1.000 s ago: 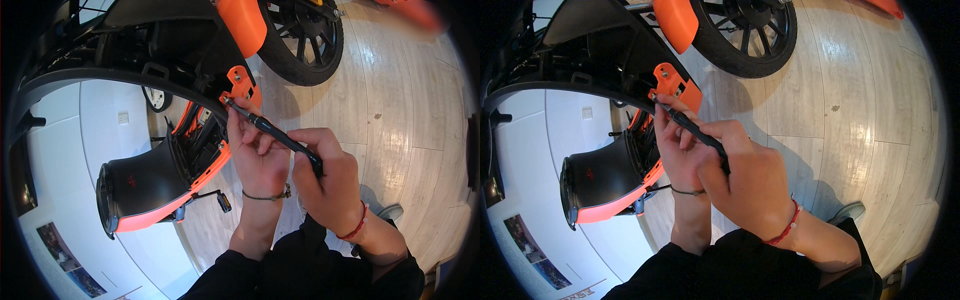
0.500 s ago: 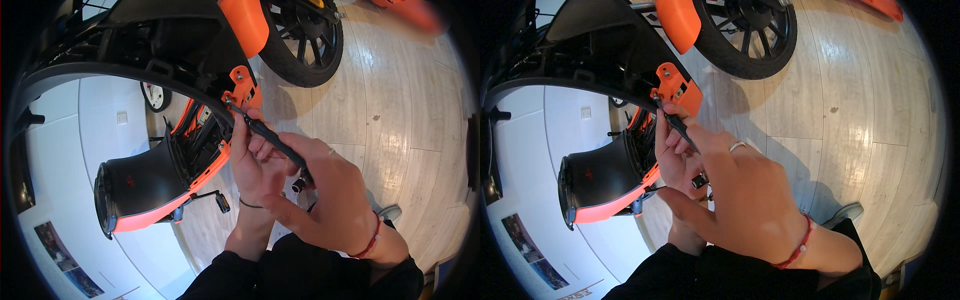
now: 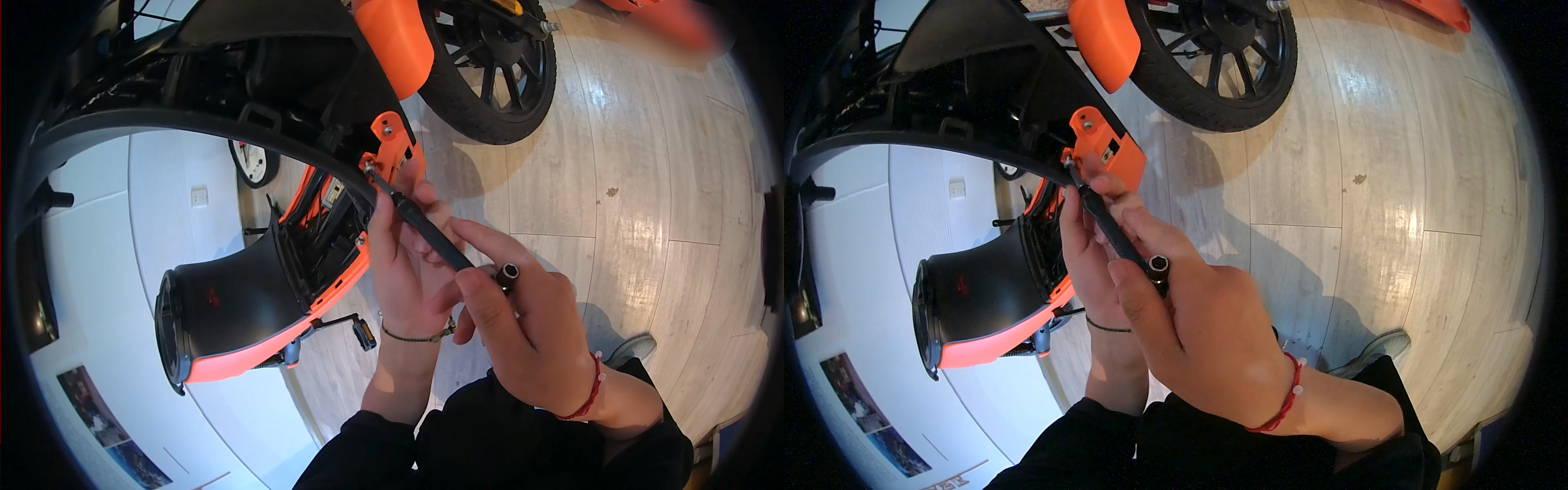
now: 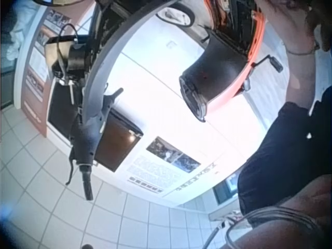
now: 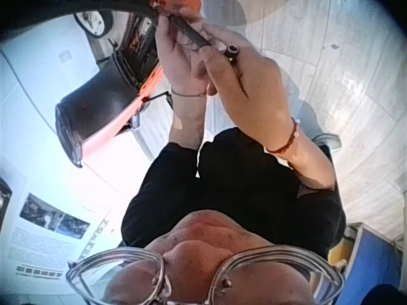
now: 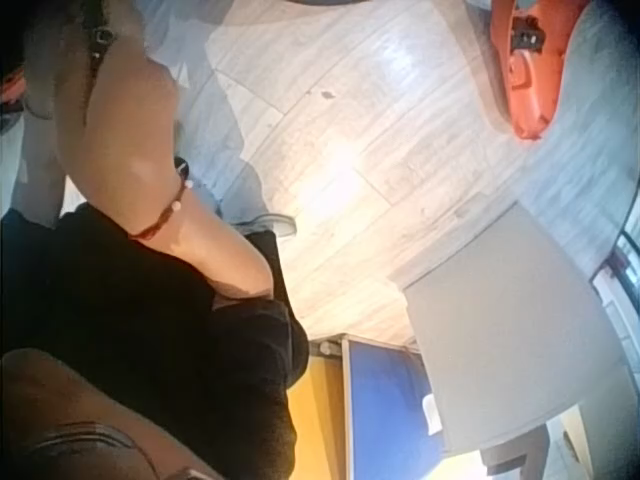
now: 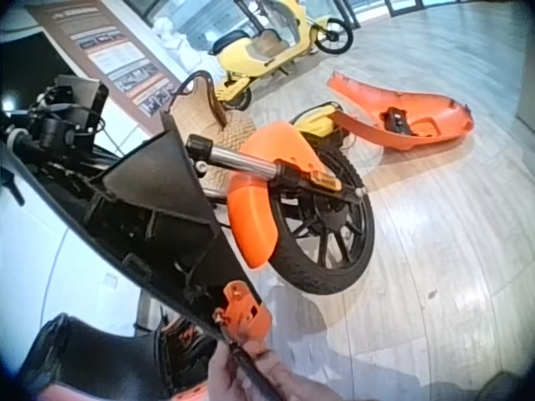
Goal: Replacing fairing and internal components on an electric scooter.
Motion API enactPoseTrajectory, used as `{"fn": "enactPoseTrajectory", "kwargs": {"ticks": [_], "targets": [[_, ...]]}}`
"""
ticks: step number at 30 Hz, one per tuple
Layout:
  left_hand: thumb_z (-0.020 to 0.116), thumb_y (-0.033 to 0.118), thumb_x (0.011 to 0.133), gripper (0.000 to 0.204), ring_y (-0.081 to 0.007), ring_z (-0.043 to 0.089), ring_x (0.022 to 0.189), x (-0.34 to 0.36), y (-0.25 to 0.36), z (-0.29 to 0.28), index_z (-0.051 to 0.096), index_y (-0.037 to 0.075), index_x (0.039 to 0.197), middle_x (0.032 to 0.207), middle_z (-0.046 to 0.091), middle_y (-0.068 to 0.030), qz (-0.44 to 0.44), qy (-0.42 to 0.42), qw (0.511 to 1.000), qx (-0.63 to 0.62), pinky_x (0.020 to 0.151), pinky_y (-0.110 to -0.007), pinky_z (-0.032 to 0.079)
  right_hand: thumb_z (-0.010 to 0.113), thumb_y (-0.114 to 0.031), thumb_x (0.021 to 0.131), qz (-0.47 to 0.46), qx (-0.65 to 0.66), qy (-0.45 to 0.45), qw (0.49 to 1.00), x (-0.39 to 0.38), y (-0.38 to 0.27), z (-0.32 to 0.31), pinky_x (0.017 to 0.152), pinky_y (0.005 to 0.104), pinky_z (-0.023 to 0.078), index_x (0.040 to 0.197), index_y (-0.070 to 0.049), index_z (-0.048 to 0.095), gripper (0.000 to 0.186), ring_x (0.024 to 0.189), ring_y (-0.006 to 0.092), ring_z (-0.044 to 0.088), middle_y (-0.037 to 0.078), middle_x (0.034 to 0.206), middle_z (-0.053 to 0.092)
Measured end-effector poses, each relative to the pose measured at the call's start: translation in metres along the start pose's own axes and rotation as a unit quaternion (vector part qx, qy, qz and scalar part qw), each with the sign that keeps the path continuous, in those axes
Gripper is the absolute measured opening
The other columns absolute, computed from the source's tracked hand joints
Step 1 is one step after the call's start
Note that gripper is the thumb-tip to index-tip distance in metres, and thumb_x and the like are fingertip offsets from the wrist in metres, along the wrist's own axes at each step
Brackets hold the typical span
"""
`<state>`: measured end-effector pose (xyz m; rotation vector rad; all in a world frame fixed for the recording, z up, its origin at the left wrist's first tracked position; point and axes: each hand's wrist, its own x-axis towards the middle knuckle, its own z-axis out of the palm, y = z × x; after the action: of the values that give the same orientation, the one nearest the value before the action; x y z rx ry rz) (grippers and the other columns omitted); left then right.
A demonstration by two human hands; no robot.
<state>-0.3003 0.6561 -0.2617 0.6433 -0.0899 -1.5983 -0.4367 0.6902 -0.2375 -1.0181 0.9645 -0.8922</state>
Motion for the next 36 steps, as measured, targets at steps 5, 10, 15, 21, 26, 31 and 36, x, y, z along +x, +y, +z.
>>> {"fn": "enactPoseTrajectory", "kwargs": {"ticks": [5,10,15,21,26,31,36], "targets": [[0.035,0.031,0.097,0.032,-0.0077,0.037,0.059,0.001,-0.001,-0.004,0.049,0.005,0.109,0.078,0.051,0.0000,-0.017,-0.050,0.999,0.012,0.050,-0.021,0.034,0.040,-0.022,0.095,0.035,0.194,-0.017,0.980,0.002,-0.001,0.007,0.047,0.0186,0.039,0.122,0.005,0.041,0.038,0.054,0.0099,0.056,0.011,0.072,0.062],[0.036,0.031,0.097,0.030,-0.0079,0.035,0.058,0.003,-0.001,-0.004,0.050,0.006,0.105,0.076,0.049,0.0003,-0.003,-0.060,0.998,0.036,0.052,-0.021,0.033,0.036,-0.025,0.097,0.022,0.304,-0.037,0.952,0.002,0.002,0.007,0.049,0.0181,0.041,0.124,0.004,0.039,0.040,0.053,0.0104,0.055,0.012,0.072,0.061],[0.037,0.030,0.096,0.028,-0.0068,0.034,0.058,0.006,-0.001,0.001,0.050,0.006,0.100,0.074,0.048,0.0005,-0.002,-0.026,0.999,0.043,0.051,-0.020,0.031,0.060,-0.015,0.085,-0.047,0.099,0.095,0.989,0.003,0.005,0.003,0.052,0.0238,0.043,0.122,0.003,0.041,0.045,0.061,0.0121,0.056,0.009,0.073,0.060],[0.039,0.030,0.096,0.026,-0.0056,0.032,0.055,0.010,-0.002,0.003,0.050,0.007,0.094,0.073,0.047,0.0003,-0.008,-0.059,0.996,0.071,0.050,-0.019,0.028,0.067,-0.006,0.074,-0.265,-0.228,0.066,0.935,0.010,0.008,-0.016,0.054,0.0297,0.044,0.114,-0.001,0.050,0.044,0.058,0.0246,0.055,0.012,0.069,0.055],[0.043,0.031,0.095,0.025,-0.0048,0.032,0.054,0.007,-0.002,0.006,0.051,0.007,0.093,0.070,0.046,0.0000,-0.016,-0.027,0.999,0.029,0.049,-0.018,0.028,0.062,-0.005,0.078,-0.256,-0.202,0.033,0.945,0.010,0.003,-0.011,0.056,0.0306,0.045,0.110,-0.001,0.052,0.034,0.062,0.0292,0.057,0.014,0.072,0.057],[0.042,0.033,0.095,0.028,-0.0048,0.034,0.056,0.007,-0.002,0.009,0.051,0.007,0.097,0.075,0.048,-0.0005,-0.020,-0.026,0.998,0.045,0.049,-0.018,0.030,0.053,-0.005,0.085,-0.242,-0.181,0.061,0.951,0.010,0.002,-0.007,0.056,0.0319,0.047,0.112,0.000,0.049,0.028,0.064,0.0298,0.060,0.017,0.077,0.059],[0.038,0.031,0.096,0.029,-0.0074,0.037,0.058,-0.003,-0.007,0.010,0.049,0.007,0.106,0.081,0.050,-0.0007,-0.015,0.015,0.999,0.038,0.051,-0.019,0.033,0.047,-0.005,0.089,-0.164,-0.145,0.050,0.974,0.007,0.002,-0.001,0.052,0.0291,0.047,0.113,0.000,0.048,0.024,0.056,0.0255,0.061,0.018,0.085,0.061]]}}
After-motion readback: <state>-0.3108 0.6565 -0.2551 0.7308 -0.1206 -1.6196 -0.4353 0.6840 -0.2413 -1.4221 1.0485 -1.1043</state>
